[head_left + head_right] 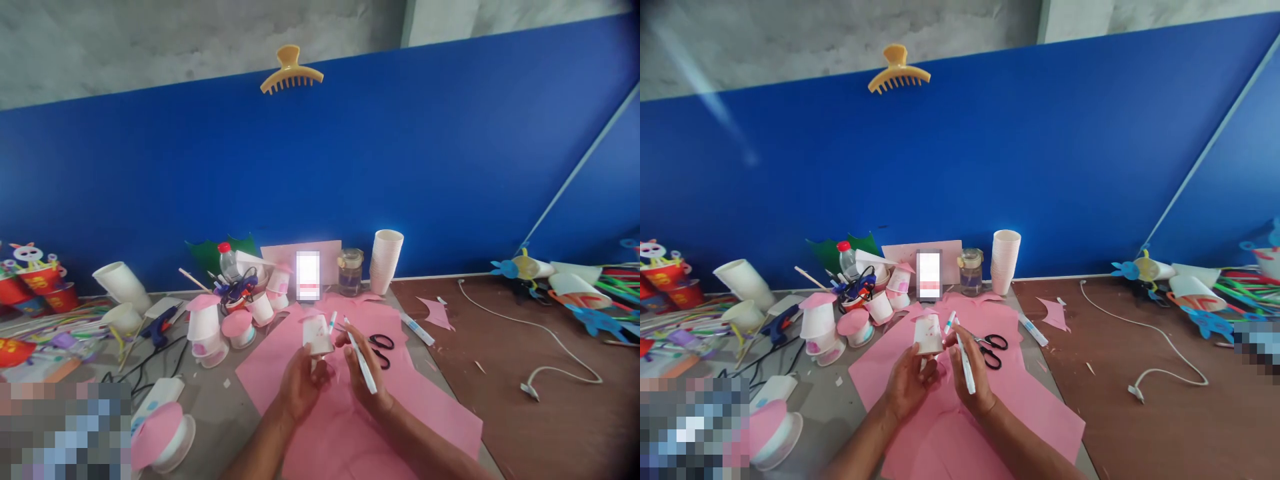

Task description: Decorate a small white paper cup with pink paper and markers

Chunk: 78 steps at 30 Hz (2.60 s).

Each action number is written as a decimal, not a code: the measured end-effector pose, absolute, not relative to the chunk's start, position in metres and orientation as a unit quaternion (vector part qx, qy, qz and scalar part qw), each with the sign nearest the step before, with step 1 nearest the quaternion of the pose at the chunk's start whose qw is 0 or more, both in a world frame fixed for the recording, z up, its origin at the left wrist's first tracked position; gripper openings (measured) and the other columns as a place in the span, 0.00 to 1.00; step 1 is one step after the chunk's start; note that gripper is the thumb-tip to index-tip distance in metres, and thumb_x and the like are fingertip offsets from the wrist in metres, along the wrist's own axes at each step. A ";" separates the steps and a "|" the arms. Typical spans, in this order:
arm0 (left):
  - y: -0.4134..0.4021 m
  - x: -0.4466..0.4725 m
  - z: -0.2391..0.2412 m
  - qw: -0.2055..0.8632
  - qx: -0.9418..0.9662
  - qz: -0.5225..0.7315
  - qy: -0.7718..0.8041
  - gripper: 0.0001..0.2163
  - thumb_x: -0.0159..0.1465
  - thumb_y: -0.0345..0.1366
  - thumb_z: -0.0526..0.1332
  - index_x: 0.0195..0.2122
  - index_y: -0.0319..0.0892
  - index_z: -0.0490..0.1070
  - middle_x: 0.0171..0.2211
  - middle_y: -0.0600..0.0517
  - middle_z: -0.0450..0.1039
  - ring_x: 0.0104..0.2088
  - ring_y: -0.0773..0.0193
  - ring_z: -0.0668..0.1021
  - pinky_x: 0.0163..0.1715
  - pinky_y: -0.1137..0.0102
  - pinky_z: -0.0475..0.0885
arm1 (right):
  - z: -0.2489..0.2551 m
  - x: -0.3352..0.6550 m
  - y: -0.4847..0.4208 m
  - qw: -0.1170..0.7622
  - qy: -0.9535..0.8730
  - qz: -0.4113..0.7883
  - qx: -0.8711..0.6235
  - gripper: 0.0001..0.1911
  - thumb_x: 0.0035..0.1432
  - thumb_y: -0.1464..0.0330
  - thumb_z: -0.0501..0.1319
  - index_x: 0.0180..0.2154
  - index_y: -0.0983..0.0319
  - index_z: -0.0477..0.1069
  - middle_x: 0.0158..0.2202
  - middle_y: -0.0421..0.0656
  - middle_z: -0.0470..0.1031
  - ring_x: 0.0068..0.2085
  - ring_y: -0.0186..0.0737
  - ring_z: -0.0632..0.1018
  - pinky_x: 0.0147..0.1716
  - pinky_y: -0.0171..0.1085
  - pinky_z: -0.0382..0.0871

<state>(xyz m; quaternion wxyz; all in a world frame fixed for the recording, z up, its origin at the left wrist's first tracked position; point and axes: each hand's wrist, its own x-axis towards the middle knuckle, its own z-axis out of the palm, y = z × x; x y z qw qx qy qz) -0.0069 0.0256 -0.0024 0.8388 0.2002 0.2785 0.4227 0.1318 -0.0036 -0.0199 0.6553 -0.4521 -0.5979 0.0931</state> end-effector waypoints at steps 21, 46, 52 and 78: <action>0.029 -0.007 0.000 0.836 0.177 0.425 0.296 0.11 0.55 0.39 0.65 0.31 0.39 0.67 0.17 0.60 0.59 0.16 0.75 0.58 0.21 0.72 0.58 | -0.020 0.130 -0.009 0.602 -0.673 0.004 -0.430 0.16 0.65 0.69 0.49 0.54 0.59 0.61 0.40 0.47 0.72 0.42 0.44 0.75 0.43 0.43 0.72; 0.032 -0.007 0.001 0.841 0.136 0.426 0.305 0.11 0.54 0.37 0.66 0.29 0.40 0.64 0.20 0.61 0.63 0.15 0.76 0.57 0.20 0.73 0.59 | -0.021 0.133 -0.005 0.556 -0.703 -0.076 -0.437 0.22 0.60 0.75 0.52 0.57 0.60 0.60 0.45 0.49 0.74 0.47 0.46 0.75 0.45 0.45 0.72; 0.032 -0.006 0.002 0.836 0.133 0.409 0.340 0.11 0.55 0.39 0.66 0.26 0.40 0.64 0.15 0.61 0.57 0.15 0.74 0.58 0.19 0.74 0.58 | -0.015 0.133 -0.003 0.550 -0.707 -0.060 -0.440 0.21 0.61 0.75 0.51 0.55 0.60 0.61 0.40 0.49 0.73 0.40 0.44 0.75 0.38 0.42 0.74; 0.026 -0.005 0.012 0.860 0.075 0.400 0.309 0.14 0.60 0.46 0.59 0.27 0.40 0.68 0.17 0.57 0.65 0.13 0.74 0.57 0.17 0.73 0.56 | -0.017 0.132 -0.009 0.584 -0.692 -0.018 -0.424 0.20 0.60 0.76 0.50 0.54 0.61 0.61 0.39 0.48 0.73 0.41 0.44 0.75 0.39 0.42 0.73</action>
